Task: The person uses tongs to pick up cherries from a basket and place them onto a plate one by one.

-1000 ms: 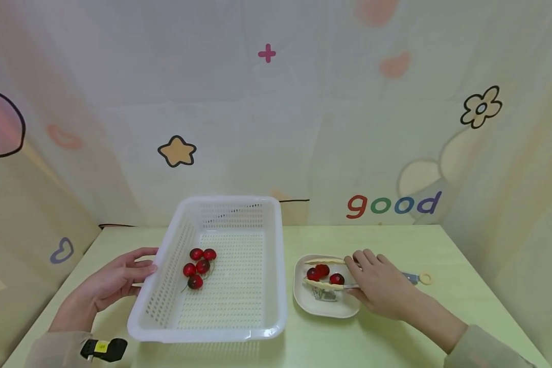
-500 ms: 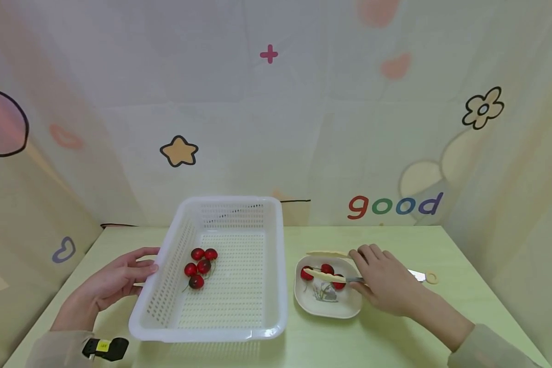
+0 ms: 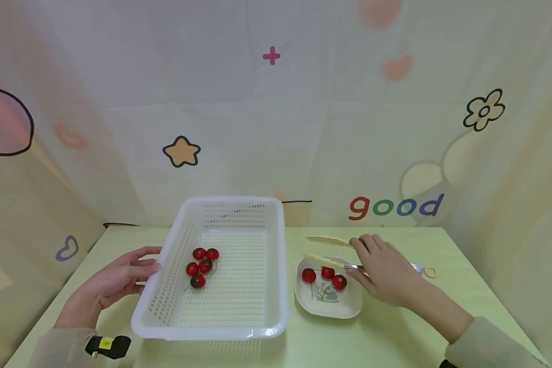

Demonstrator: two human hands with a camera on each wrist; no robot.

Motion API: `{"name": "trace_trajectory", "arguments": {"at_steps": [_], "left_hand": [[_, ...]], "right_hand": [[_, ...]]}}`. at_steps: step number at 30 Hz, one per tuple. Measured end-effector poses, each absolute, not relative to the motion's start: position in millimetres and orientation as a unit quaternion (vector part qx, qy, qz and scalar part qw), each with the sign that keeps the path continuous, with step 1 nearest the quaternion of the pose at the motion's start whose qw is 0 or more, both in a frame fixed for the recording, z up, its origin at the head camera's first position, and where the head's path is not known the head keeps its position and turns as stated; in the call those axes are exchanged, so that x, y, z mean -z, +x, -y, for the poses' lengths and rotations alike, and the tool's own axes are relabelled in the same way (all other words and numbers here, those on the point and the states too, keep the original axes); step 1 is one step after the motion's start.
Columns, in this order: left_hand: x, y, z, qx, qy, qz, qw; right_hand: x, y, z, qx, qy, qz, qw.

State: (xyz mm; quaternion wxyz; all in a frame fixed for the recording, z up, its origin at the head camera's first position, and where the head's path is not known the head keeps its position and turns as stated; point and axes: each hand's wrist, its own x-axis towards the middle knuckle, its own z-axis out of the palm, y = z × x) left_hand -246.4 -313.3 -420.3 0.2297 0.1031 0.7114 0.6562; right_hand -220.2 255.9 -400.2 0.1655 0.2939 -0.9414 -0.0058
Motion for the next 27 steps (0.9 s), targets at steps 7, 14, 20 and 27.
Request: {"name": "trace_trajectory", "arguments": {"at_steps": [7, 14, 20, 27], "left_hand": [[422, -245, 314, -0.658, 0.100, -0.709, 0.233], [420, -245, 313, -0.657, 0.110, -0.708, 0.234], [420, -246, 313, -0.655, 0.101, -0.711, 0.233], [421, -247, 314, -0.658, 0.101, -0.709, 0.233]], "right_hand": [[391, -228, -240, -0.031, 0.286, 0.940, 0.185], [377, -236, -209, -0.031, 0.309, 0.932, 0.185], [368, -245, -183, -0.008, 0.347, 0.917, 0.198], [362, -259, -159, 0.031, 0.388, 0.898, 0.203]]}}
